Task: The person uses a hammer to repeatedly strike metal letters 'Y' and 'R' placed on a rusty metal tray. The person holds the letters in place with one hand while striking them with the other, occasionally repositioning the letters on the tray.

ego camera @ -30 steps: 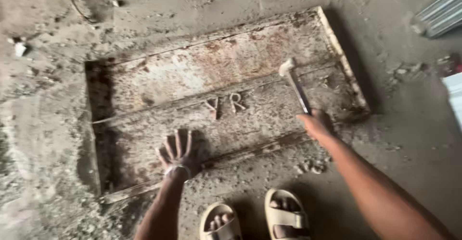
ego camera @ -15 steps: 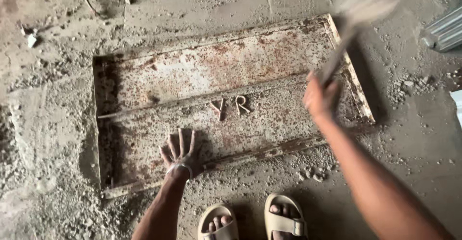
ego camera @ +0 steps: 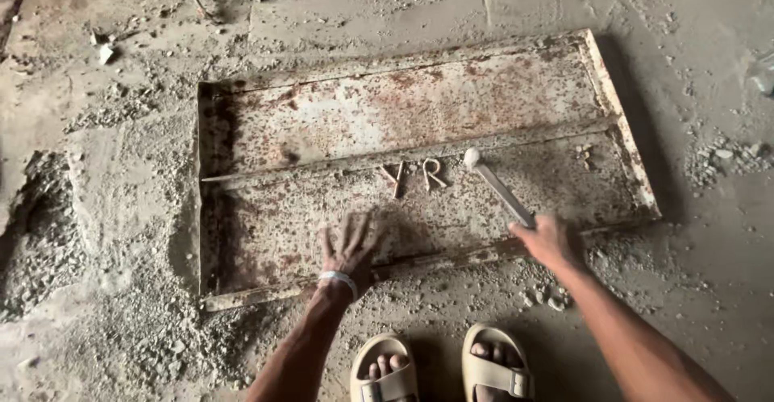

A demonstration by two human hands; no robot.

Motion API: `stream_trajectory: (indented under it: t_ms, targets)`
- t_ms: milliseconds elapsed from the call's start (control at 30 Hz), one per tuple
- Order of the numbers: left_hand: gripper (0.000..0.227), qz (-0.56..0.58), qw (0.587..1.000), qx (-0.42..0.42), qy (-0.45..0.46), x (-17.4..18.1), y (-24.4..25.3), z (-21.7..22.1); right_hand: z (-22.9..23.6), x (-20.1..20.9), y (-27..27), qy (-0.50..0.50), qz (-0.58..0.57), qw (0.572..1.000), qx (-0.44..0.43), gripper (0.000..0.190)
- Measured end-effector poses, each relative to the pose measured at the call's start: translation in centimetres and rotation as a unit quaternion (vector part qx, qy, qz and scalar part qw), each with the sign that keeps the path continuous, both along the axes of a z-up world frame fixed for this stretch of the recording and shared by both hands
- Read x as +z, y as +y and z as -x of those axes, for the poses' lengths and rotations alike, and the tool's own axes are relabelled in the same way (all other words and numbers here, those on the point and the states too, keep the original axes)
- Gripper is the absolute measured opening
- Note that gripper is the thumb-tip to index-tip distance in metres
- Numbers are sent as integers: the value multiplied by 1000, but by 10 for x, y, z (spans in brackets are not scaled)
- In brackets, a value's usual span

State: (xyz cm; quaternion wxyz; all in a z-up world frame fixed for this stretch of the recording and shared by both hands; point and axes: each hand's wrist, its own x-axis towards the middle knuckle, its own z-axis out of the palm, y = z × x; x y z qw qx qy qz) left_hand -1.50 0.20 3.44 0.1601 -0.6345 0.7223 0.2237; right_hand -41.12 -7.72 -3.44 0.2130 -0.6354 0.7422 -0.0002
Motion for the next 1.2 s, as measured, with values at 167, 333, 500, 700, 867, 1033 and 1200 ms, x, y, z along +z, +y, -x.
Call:
stream_trajectory:
  t_ms: [167, 333, 500, 700, 867, 1033, 1200]
  targets:
    - [99, -25, 1000, -9, -11, -27, 3, -7, 27, 6, 8, 53, 157, 973, 159, 45]
    - [67, 49, 997, -66, 1, -62, 22, -5, 29, 15, 33, 81, 117, 985, 98, 55]
    - [30, 88, 993, -11, 72, -79, 33, -2, 24, 28, 31, 76, 147, 979, 115, 55]
    - [31, 46, 997, 2, 55, -83, 29, -16, 29, 12, 58, 52, 126, 985, 105, 56]
    - [27, 37, 997, -43, 44, -76, 46, -18, 33, -3, 115, 23, 104, 991, 80, 55]
    - [67, -56, 995, -77, -1, -50, 43, -18, 29, 3, 124, 8, 104, 990, 94, 59]
    - [76, -93, 989, -109, -31, -26, 43, 3, 33, 19, 113, 30, 80, 996, 38, 59]
